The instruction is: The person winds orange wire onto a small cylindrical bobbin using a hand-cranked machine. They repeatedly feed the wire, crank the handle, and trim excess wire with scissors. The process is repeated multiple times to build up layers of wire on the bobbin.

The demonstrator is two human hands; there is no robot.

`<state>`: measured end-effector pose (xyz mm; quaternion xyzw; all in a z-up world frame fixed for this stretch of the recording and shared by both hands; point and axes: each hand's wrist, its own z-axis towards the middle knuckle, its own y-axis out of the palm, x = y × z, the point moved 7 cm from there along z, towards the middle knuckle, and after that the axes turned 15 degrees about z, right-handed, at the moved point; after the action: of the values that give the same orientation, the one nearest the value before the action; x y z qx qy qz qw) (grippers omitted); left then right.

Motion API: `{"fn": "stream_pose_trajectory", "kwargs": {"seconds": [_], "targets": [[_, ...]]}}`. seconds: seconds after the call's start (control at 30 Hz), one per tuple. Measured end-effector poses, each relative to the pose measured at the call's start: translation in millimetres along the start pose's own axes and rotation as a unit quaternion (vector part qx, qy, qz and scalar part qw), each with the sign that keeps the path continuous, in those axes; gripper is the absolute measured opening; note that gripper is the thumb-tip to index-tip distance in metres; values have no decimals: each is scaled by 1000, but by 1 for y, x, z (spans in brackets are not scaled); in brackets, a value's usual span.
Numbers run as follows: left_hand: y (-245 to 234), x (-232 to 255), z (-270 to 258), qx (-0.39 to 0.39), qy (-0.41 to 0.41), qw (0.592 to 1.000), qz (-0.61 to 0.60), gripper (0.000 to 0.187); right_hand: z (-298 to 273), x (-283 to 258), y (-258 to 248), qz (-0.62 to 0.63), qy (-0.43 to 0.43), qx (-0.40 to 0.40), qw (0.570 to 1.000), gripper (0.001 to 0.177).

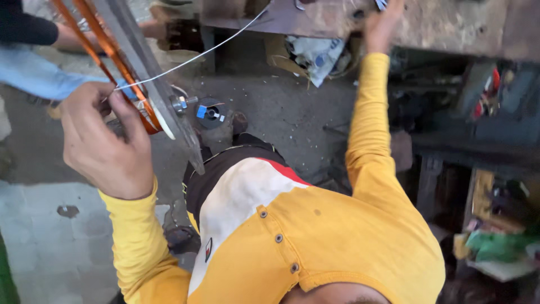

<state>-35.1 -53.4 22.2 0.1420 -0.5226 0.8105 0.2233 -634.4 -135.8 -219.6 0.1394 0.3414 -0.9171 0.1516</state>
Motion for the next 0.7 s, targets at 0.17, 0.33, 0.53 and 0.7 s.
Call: {"fn": "stream_pose_trajectory", "kwargs": {"seconds": [0.17,0.33,0.53,0.7], "targets": [[-18,15,0,94,103,968,209,22,0,69,2,37,45,-282,958,26],[-16,-13,-6,56,60,995,-53,14,10,65,-9,24,63,-368,927,40],[-10,-22,-8,80,40,993,-80,15,-31,60,-40,-45,51,-355,933,39],[-4,-30,-5,69,45,986,-148,16,-98,10,-97,240,283,-261,891,26]]}}
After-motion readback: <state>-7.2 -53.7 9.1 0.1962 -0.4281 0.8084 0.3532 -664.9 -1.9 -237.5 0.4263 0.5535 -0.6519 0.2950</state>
